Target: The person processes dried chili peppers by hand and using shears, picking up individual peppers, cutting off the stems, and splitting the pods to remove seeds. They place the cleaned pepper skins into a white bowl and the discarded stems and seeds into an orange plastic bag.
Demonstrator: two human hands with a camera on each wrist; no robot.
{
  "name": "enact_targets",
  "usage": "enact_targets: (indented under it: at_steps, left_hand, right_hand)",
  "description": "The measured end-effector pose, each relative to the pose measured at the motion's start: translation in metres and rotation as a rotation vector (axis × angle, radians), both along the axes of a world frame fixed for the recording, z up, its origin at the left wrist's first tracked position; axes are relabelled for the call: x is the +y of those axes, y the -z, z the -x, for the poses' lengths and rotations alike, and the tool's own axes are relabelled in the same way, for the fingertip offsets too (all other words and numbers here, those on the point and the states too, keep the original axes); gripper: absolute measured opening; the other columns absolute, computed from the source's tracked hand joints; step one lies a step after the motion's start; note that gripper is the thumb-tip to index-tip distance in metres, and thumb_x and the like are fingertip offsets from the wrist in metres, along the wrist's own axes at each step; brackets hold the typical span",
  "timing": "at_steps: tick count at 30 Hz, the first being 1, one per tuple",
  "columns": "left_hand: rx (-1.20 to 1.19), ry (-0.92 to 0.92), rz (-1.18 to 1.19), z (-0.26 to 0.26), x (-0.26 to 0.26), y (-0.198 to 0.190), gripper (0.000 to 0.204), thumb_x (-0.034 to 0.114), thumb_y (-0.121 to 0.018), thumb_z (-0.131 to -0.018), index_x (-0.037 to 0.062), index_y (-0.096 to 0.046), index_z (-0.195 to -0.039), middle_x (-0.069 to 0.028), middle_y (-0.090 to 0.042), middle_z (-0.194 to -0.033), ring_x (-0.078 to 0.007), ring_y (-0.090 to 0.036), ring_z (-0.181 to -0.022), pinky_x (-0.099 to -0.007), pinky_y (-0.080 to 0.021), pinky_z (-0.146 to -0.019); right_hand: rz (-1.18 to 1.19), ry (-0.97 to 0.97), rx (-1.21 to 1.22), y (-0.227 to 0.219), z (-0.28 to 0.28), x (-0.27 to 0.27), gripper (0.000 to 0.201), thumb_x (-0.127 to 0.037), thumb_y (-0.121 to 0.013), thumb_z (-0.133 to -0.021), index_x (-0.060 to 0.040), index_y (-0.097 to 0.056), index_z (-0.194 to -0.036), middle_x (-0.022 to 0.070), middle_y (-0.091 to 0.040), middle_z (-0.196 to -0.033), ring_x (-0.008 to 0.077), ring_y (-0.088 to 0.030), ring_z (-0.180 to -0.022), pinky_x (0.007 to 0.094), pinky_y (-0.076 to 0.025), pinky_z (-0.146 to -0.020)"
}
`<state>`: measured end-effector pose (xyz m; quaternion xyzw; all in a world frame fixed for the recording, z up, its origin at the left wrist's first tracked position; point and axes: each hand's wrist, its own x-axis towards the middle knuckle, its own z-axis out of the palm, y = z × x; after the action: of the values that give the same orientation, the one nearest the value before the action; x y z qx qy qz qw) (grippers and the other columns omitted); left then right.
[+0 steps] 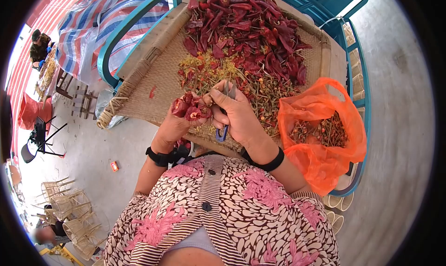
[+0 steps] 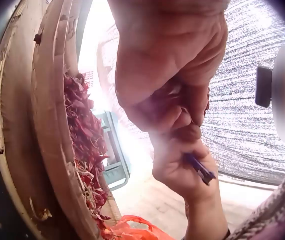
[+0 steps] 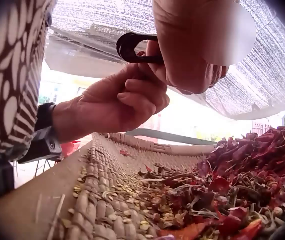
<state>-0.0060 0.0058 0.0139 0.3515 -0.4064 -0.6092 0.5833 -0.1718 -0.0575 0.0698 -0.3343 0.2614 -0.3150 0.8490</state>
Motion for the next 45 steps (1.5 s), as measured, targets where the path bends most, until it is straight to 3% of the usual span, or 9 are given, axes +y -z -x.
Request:
enact_targets:
  at_steps: [3,4,7,8,12,16,22,28,45]
  left_hand:
    - [-0.066,0.009,0.061,-0.001,0.0,0.0,0.038,0.001,-0.076,-0.078,0.0051,-0.054,-0.109,-0.0013,-0.062,-0.102,-0.0109,-0.059,-0.093,-0.0265,-0.047,-0.082]
    - [-0.092,0.007,0.085,-0.001,-0.001,0.0,0.038,0.002,-0.076,-0.078,0.0064,-0.053,-0.107,-0.0016,-0.062,-0.1,-0.0114,-0.059,-0.092,-0.0271,-0.047,-0.081]
    - [0.008,-0.031,0.218,-0.002,-0.002,0.004,0.036,-0.001,-0.074,-0.078,0.0071,-0.052,-0.105,-0.004,-0.061,-0.099,-0.0157,-0.059,-0.095,-0.029,-0.047,-0.084]
    - [-0.02,-0.067,0.22,-0.003,-0.002,0.002,0.035,-0.003,-0.073,-0.078,0.0069,-0.051,-0.105,-0.0046,-0.061,-0.1,-0.0167,-0.059,-0.096,-0.0296,-0.047,-0.084]
    - [-0.093,-0.169,0.218,-0.007,-0.001,-0.001,0.034,-0.007,-0.07,-0.079,0.0054,-0.051,-0.104,-0.0062,-0.061,-0.102,-0.0179,-0.059,-0.097,-0.0306,-0.048,-0.086]
    - [-0.141,-0.261,0.195,-0.006,0.003,-0.005,0.035,-0.007,-0.07,-0.079,0.0035,-0.051,-0.106,-0.0067,-0.061,-0.105,-0.0154,-0.06,-0.096,-0.0289,-0.048,-0.087]
    - [-0.248,-0.373,0.197,-0.004,0.009,-0.014,0.036,-0.006,-0.071,-0.08,0.0022,-0.052,-0.11,-0.0043,-0.061,-0.107,-0.0116,-0.059,-0.098,-0.0254,-0.048,-0.088]
    - [-0.341,-0.441,0.192,-0.004,0.014,-0.013,0.038,-0.006,-0.071,-0.081,0.0022,-0.052,-0.112,-0.0036,-0.061,-0.106,-0.011,-0.059,-0.099,-0.0255,-0.048,-0.088]
    - [-0.47,-0.366,0.174,-0.006,0.017,-0.015,0.034,-0.009,-0.067,-0.08,0.0005,-0.056,-0.111,-0.0054,-0.064,-0.108,-0.0121,-0.061,-0.097,-0.0249,-0.048,-0.088]
  right_hand:
    - [0.157,0.022,0.107,-0.006,0.002,0.0,0.013,-0.021,-0.056,-0.098,-0.0099,-0.05,-0.093,0.0019,-0.063,-0.089,0.0031,-0.04,-0.045,0.0214,-0.038,-0.042]
    - [0.281,0.007,0.182,-0.009,0.007,-0.003,0.018,-0.023,-0.058,-0.097,-0.0073,-0.05,-0.095,0.0049,-0.063,-0.089,0.0098,-0.047,-0.05,0.0283,-0.044,-0.049]
    - [1.038,0.056,1.073,-0.006,0.013,-0.008,0.027,-0.026,-0.06,-0.095,-0.0018,-0.05,-0.099,0.0096,-0.062,-0.088,0.0189,-0.053,-0.061,0.0339,-0.046,-0.062]
    - [1.012,0.014,1.232,-0.009,0.016,-0.007,0.032,-0.027,-0.059,-0.095,0.0029,-0.05,-0.103,0.0128,-0.059,-0.088,0.0243,-0.055,-0.074,0.0362,-0.045,-0.072]
    - [0.926,-0.075,0.947,-0.016,0.033,-0.003,0.027,-0.019,-0.056,-0.096,0.0029,-0.054,-0.111,0.0124,-0.056,-0.088,0.0249,-0.057,-0.08,0.0339,-0.045,-0.072]
    - [1.281,-0.083,0.795,-0.053,0.028,0.013,0.028,-0.014,-0.06,-0.092,-0.0011,-0.057,-0.116,0.0116,-0.053,-0.093,0.0242,-0.056,-0.083,0.0325,-0.044,-0.073]
    - [1.428,-0.043,0.856,-0.055,0.017,0.018,0.029,-0.018,-0.064,-0.089,-0.0027,-0.056,-0.112,0.0094,-0.053,-0.086,0.0265,-0.06,-0.074,0.0357,-0.047,-0.063]
    - [1.807,0.009,1.185,-0.053,0.011,0.016,0.029,-0.025,-0.065,-0.087,-0.0071,-0.055,-0.107,0.0058,-0.055,-0.088,0.0225,-0.062,-0.06,0.0335,-0.049,-0.048]
    - [1.985,-0.152,1.168,-0.054,0.012,0.013,0.019,-0.023,-0.062,-0.088,-0.0069,-0.054,-0.095,0.0056,-0.05,-0.08,0.0202,-0.06,-0.054,0.0312,-0.049,-0.046]
